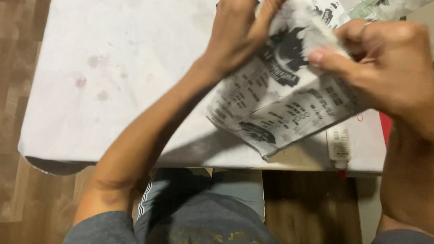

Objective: The person is applying glue to stacks of paper wrappers and organizing them on a table.

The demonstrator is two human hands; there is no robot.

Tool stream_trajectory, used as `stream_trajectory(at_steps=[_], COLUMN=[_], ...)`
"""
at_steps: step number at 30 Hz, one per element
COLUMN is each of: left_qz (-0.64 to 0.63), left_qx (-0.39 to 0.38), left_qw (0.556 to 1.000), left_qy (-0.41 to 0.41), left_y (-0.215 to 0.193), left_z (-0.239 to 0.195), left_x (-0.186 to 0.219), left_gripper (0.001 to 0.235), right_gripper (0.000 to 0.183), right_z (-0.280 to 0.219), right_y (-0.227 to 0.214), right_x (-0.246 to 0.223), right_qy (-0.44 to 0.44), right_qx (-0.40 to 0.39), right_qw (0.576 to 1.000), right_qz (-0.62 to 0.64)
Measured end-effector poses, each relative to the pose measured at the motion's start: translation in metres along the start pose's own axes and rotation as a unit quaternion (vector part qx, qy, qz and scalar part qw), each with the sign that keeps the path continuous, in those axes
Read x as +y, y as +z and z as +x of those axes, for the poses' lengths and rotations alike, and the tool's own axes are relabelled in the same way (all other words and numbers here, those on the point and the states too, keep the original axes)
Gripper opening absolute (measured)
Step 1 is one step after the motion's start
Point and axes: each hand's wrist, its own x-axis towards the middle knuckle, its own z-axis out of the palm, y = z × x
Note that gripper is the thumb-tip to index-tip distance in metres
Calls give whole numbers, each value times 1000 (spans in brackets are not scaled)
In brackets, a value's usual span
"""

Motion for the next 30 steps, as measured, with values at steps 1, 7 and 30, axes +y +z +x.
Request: stream_trajectory(at_steps=[1, 7, 30], left_qz=[103, 177, 175], left_qx=[25, -103, -283], left_qw=[994, 978, 936], left_qy=[22, -25, 112], left_y=[8, 40, -57], left_z=[-14, -64, 34], left_x=[2, 97, 69], left_gripper=[59, 109, 43], right_gripper=[20, 12, 48], right_z=[1, 8, -22], right_y=[-6, -12, -10], right_x=[-1, 0, 22], right_qy=[54, 81, -98], right_qx=[-5, 23, 50], right_qw=[998, 992, 975], right_qz=[19, -96, -195])
